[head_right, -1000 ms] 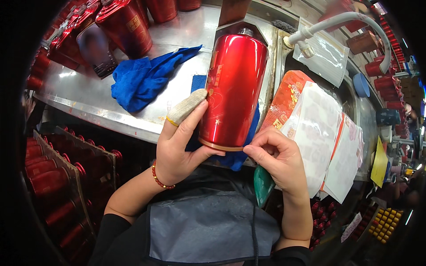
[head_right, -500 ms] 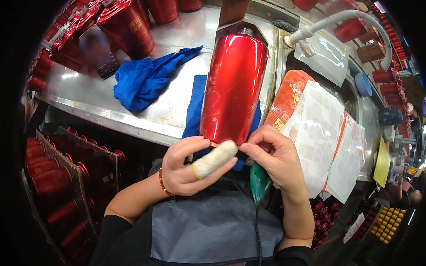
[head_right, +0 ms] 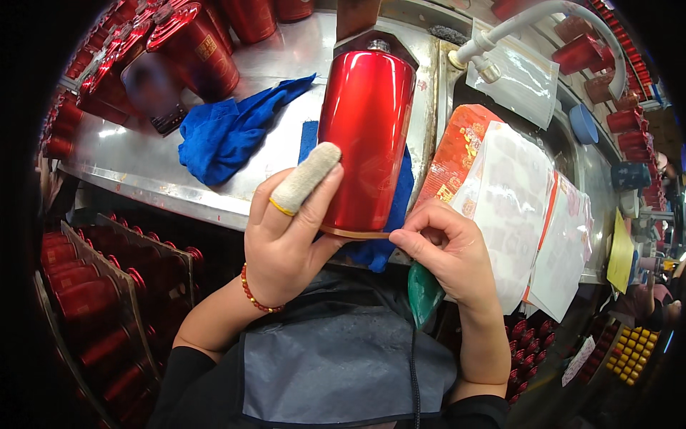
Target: The person applies a gold label to a red cylindrical container, smooths it with a green tool, and wipes the surface with a blue cloth. The person repeats this process on multiple containers at a workstation.
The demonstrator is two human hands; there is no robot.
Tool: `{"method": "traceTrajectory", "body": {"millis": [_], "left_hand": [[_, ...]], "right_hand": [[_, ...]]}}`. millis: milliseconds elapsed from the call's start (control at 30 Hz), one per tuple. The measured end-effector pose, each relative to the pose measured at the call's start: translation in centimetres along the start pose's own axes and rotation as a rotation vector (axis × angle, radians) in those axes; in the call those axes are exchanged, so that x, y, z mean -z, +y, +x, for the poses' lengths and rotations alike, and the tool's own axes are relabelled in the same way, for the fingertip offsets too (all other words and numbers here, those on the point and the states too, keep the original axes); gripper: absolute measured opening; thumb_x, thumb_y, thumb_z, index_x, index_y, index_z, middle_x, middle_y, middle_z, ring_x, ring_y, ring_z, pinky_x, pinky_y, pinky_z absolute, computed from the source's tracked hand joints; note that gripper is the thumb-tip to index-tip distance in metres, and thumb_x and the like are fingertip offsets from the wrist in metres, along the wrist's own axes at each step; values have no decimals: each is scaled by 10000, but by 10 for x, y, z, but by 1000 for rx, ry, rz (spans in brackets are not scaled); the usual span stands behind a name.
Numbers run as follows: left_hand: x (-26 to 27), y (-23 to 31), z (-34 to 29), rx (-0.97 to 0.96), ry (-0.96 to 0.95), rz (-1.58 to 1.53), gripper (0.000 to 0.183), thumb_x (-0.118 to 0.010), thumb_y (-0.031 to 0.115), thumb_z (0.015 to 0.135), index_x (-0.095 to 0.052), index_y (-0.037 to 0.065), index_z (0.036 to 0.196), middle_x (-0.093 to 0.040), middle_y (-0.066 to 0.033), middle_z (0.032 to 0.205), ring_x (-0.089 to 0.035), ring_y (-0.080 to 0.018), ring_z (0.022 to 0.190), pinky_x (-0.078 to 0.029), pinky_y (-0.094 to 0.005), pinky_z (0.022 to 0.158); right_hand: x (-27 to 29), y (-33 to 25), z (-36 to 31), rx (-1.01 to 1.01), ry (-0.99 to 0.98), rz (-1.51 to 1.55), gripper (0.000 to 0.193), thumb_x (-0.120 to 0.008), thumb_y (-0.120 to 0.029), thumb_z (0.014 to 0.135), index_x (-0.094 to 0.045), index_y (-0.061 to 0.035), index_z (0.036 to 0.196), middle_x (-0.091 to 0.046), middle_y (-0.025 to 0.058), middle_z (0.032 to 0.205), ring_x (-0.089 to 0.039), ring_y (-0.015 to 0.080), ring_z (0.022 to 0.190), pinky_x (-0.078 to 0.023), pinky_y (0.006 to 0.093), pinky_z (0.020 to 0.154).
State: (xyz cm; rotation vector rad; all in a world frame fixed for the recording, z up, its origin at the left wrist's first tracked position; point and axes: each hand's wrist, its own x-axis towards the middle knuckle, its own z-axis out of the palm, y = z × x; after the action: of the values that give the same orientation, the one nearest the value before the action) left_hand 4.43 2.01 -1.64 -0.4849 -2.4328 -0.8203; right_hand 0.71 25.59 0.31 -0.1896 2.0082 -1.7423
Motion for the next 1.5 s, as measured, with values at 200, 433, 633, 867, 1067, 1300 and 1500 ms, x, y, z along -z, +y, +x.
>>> {"method": "traceTrajectory", "body": {"millis": [200, 433, 633, 867, 1067, 1300, 1500], "left_hand": [[-7, -11, -13, 132, 35, -216, 754, -854, 110, 750, -563, -21, 1433, -564, -190, 1457, -591, -369, 1216, -492, -419, 1030], [-3, -10, -27, 207, 23, -283, 695, -846, 182, 813, -572, -28, 1416, -585, -199, 1419, -587, -370, 1240, -475, -422, 1046], [6, -2, -31, 205, 26, -336, 657, -832, 203, 835, -583, -7, 1405, -575, -177, 1436, -545, -346, 1235, -413, -408, 1070], [-7, 5, -15, 285, 28, -362, 776, -832, 270, 848, -486, 2, 1489, -510, -189, 1495, -478, -350, 1298, -335, -429, 1110], [-3, 8, -7, 199, -8, -208, 947, -884, 391, 743, -472, 18, 1511, -511, -173, 1497, -466, -351, 1307, -334, -426, 1110], [-5, 2, 9, 32, -18, -62, 843, -898, 212, 663, -589, 3, 1419, -535, -165, 1468, -545, -357, 1266, -489, -430, 1045], [-5, -5, 4, 33, 4, -70, 918, -909, 309, 650, -563, -13, 1437, -554, -182, 1447, -564, -361, 1250, -498, -428, 1038]], "right_hand": [[-6, -1, 2, -34, 16, 87, 127, -772, -47, 918, -669, 0, 861, -596, 1, 905, -549, 44, 745, -431, 197, 667], [-10, -3, 6, -36, -14, 52, 120, -765, -44, 925, -668, 4, 873, -601, 3, 911, -561, 49, 745, -450, 206, 670], [-11, -2, 6, -42, -19, 79, 123, -767, -53, 927, -670, 4, 877, -605, 5, 914, -576, 56, 748, -467, 210, 681], [-12, -1, 7, -12, -21, 57, 131, -773, -70, 928, -673, 1, 880, -598, 0, 907, -572, 49, 747, -459, 204, 674], [-11, 2, 6, -25, -17, 83, 134, -775, -75, 925, -676, -1, 875, -594, -10, 895, -560, 36, 741, -439, 199, 663], [-7, -4, 0, 16, -5, 103, 113, -761, -54, 929, -676, -2, 876, -591, -10, 889, -545, 33, 729, -428, 197, 657], [-7, -1, 1, -5, -12, 124, 119, -759, -64, 938, -675, 1, 884, -581, -13, 896, -547, 32, 731, -430, 196, 657]]}}
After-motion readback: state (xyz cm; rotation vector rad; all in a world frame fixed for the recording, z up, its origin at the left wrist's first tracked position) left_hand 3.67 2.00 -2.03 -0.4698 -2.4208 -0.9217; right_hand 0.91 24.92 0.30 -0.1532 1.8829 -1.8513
